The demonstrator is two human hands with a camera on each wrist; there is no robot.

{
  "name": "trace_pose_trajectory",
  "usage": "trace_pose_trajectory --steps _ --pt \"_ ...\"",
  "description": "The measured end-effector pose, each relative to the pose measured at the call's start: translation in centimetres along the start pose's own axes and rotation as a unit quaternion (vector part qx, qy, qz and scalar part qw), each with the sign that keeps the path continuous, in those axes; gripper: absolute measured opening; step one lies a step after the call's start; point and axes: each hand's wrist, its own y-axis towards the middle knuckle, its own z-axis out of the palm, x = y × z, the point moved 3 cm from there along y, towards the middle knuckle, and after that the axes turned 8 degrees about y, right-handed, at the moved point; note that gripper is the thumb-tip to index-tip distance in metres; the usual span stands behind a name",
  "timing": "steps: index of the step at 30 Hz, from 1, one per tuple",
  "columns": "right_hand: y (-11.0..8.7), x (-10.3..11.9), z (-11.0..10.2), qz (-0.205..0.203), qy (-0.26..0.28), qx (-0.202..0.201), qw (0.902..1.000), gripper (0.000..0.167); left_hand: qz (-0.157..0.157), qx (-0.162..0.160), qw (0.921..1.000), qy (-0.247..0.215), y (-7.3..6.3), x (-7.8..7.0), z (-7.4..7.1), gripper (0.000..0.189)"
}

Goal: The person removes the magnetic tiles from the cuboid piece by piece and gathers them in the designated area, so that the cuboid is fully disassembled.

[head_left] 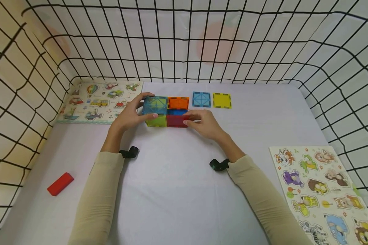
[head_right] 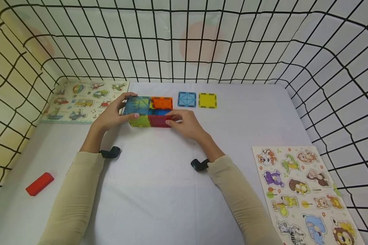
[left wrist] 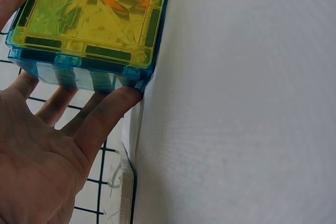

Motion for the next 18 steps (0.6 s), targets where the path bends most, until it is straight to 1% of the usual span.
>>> trace_pose_trajectory --steps 7,12,18 --pt "-0.1 -0.1 -0.2 -0.010 -0.011 -0.016 0.9998 0.027 0.000 0.005 1.0000 0.002 0.0 -0.2 0.1 0.074" --pt "-0.2 -0.1 -0.5 -0.010 -0.004 -0.035 0.9993 0.027 0.004 0.006 0.9999 0.007 0.1 -0.2 0.0 0.077" --pt "-0.4 -0.2 -1.2 -0.006 0.006 -0.054 0.9985 0.028 0.004 0.007 0.9999 0.008 0.0 -0.1 0.0 0.075"
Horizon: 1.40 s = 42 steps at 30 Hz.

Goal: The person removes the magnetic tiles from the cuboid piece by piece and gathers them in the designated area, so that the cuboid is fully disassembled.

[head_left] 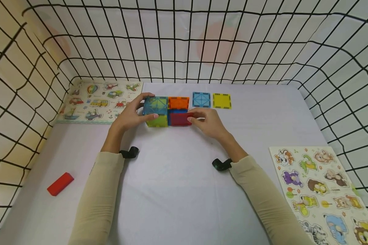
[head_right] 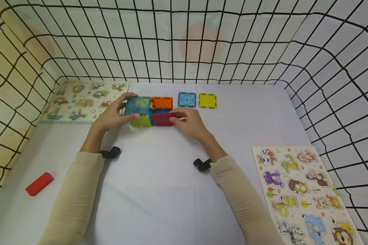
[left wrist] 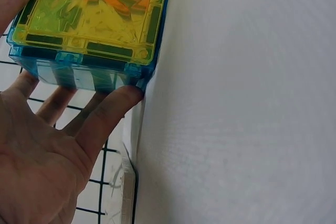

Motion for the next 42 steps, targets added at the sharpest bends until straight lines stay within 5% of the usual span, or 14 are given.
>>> trace_pose_trajectory --steps 12,19,30,42 --pt "0.4 0.9 -4.5 0.047 0.034 -0.029 0.9979 0.034 -0.003 -0.006 1.0000 -0.004 -0.1 0.2 0.0 0.075" --pt "0.0 0.6 -9.3 0.063 -0.008 -0.073 0.9953 0.038 -0.004 -0.004 1.0000 -0.004 0.0 0.1 0.1 0.076" --pt "-1.0 -1.8 -14.4 0.108 -0.047 -0.111 0.9868 0.046 -0.005 0.000 0.9999 -0.010 0.0 0.0 0.2 0.078" --pt "-2.3 -5.6 -18.5 0.176 -0.014 -0.155 0.9720 0.050 -0.011 -0.004 0.9999 0.002 0.0 0.0 0.2 0.075"
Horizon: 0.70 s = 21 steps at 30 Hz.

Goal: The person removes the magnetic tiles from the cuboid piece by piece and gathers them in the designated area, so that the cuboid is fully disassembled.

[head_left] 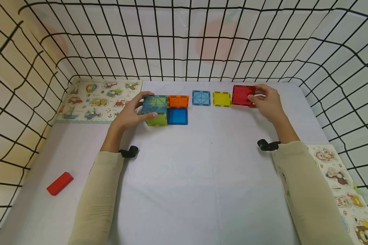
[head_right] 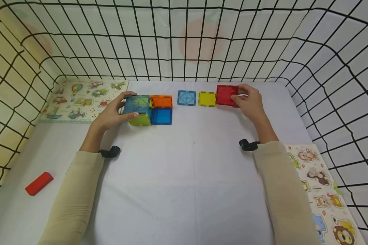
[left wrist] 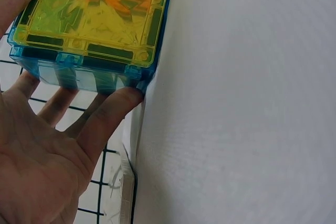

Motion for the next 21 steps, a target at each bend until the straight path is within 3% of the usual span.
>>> trace_pose_trajectory --steps 13,21 --pt "1.2 -2.6 -1.3 0.029 -0.022 -0.036 0.9987 0.054 -0.005 0.008 0.9999 -0.013 0.1 -0.4 0.0 0.077" --pt "2.3 -3.7 -0.7 0.073 -0.062 -0.017 0.9953 0.066 -0.002 0.016 0.9997 -0.017 -1.3 -2.9 -0.4 0.076"
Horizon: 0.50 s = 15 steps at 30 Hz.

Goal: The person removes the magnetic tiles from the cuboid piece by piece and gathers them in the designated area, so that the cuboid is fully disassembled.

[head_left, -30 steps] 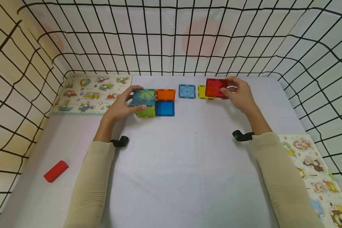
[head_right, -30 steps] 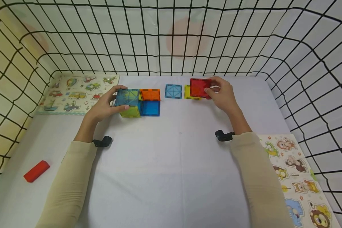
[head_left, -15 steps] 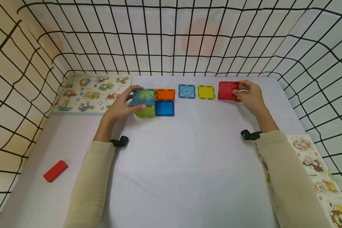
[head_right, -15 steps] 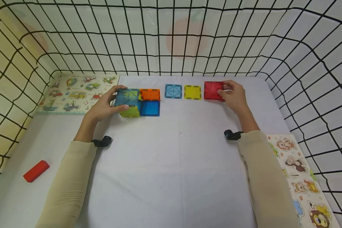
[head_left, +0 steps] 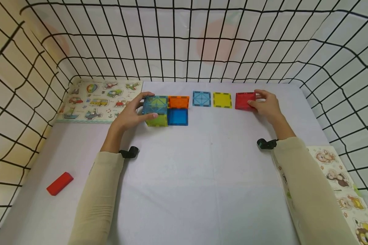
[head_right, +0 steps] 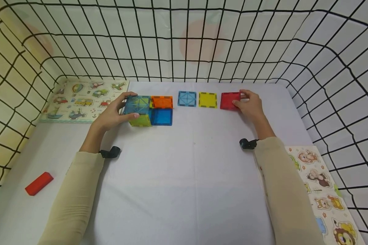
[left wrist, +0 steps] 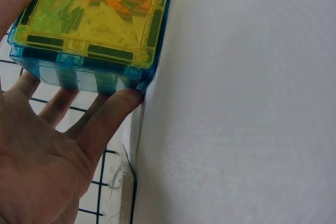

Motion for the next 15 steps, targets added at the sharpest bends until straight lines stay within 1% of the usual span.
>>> trace_pose_trajectory --steps 2,4,9,12,15 --pt "0.2 -0.1 0.1 -0.001 -0.016 -0.001 0.9999 0.066 -0.002 0.003 1.0000 -0.001 -0.1 -0.2 -0.1 0.076" --pt "0.2 -0.2 0.2 -0.004 -0.035 -0.004 0.9994 0.066 -0.002 0.003 1.0000 -0.003 0.2 0.3 0.0 0.077" --pt "0.7 0.0 0.5 -0.017 -0.084 -0.010 0.9963 0.063 -0.002 -0.003 1.0000 -0.004 1.2 2.2 0.4 0.078" --pt "0.8 0.4 0.8 -0.020 -0.106 -0.011 0.9941 0.061 0.001 -0.008 1.0000 0.001 1.4 2.9 0.4 0.078" --pt "0.7 0.7 1.2 -0.015 -0.118 -0.008 0.9928 0.059 0.004 -0.012 0.9999 0.004 1.4 3.1 0.4 0.078"
